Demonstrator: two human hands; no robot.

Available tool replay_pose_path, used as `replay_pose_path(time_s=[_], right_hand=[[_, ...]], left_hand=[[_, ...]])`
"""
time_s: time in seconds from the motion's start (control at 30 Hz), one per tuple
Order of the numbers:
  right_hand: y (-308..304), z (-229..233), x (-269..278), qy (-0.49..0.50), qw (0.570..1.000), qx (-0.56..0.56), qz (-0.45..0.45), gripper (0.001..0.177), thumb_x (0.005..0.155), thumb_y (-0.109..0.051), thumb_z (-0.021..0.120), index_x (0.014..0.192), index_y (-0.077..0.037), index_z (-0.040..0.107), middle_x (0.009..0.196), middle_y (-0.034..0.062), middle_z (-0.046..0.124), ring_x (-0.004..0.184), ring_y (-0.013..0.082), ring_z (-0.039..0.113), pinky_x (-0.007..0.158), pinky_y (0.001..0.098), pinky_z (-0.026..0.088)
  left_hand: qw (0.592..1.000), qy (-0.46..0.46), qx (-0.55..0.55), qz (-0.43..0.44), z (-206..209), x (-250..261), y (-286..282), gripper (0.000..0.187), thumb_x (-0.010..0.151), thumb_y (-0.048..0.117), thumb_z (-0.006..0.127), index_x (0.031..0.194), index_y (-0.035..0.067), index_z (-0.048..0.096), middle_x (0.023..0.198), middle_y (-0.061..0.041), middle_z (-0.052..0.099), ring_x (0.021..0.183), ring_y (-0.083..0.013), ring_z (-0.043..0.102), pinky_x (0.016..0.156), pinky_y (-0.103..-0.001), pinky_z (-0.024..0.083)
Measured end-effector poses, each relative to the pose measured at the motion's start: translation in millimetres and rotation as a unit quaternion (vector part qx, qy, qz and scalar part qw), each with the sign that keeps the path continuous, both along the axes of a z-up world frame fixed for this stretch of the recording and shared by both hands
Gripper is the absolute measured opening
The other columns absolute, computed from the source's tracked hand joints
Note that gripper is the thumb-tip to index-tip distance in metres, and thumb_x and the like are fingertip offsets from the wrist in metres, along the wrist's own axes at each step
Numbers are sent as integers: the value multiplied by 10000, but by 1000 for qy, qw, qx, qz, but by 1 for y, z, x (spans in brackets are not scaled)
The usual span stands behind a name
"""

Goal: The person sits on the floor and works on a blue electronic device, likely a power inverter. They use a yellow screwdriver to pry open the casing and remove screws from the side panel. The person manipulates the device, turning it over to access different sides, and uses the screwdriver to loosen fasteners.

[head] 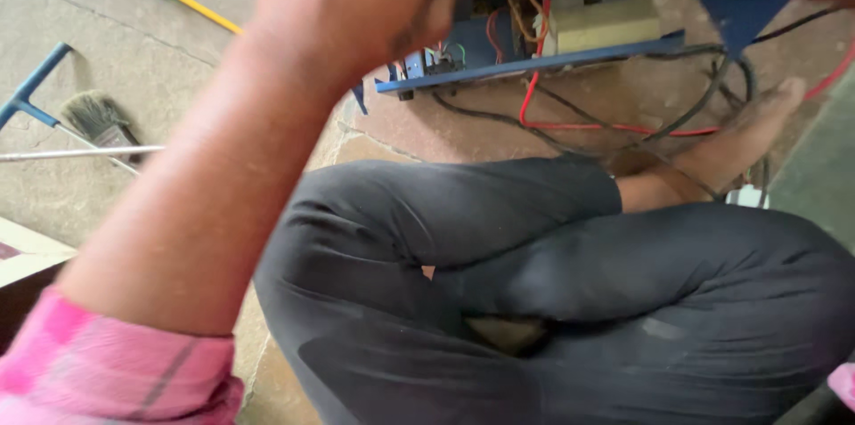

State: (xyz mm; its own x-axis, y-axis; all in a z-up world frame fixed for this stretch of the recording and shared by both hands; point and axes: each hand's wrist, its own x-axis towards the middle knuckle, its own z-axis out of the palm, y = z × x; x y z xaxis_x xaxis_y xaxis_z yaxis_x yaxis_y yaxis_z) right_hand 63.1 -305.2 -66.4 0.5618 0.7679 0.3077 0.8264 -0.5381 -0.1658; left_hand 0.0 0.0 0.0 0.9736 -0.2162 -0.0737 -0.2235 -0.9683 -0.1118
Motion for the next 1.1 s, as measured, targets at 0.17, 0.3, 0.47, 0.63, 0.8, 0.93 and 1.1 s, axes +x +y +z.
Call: replay_pose_path(time_s=[0.17,0.3,0.47,0.63,0.8,0.93,1.1], right_hand=[[-18,43,51,-67,997,10,46,399,836,-71,682,1225,-39,760,1228,150,729,1100,290,711,889,373,581],[-19,37,51,-90,995,17,40,389,885,-117,706,1266,-47,735,1311,145,711,1208,287,694,952,381,578],[-22,12,49,-76,997,24,22,414,960,-184,737,1347,-40,698,1400,155,690,1292,304,679,1001,404,578],[-22,-4,46,-81,996,19,10,461,940,-138,693,1390,-39,666,1436,160,670,1323,308,666,995,410,585],[-19,-11,45,-79,996,32,13,542,925,-288,746,1380,-17,636,1425,184,649,1318,335,642,973,425,577],[-17,-12,44,-71,996,43,9,617,868,-359,778,1356,-8,635,1413,189,643,1306,353,631,972,439,567],[-16,-15,43,-66,996,57,2,629,844,-368,791,1344,-18,635,1414,174,643,1312,350,629,1012,440,557]], left_hand=[[978,-128,-163,-9,-6,-17,-16,701,721,254,805,1377,113,599,1360,-61,653,1154,-289,659,766,-473,560],[975,-128,-180,17,-27,-22,-21,769,713,237,806,1436,129,569,1451,-73,606,1296,-332,584,990,-445,529],[975,-136,-175,2,-46,-25,-19,815,719,262,809,1468,100,532,1481,-128,569,1330,-388,550,1093,-467,466],[974,-139,-181,-11,-55,-29,-21,848,702,288,821,1460,63,516,1479,-162,542,1347,-409,531,1122,-485,439],[974,-150,-171,-22,-61,-27,-23,818,724,317,817,1430,27,523,1449,-189,525,1336,-429,499,1142,-503,411],[972,-147,-182,-20,-64,-26,-25,806,748,374,811,1416,26,523,1445,-194,511,1327,-445,481,1146,-519,396],[975,-142,-171,-14,-70,-26,-26,810,781,451,783,1423,39,511,1452,-203,502,1327,-461,470,1136,-530,386]])
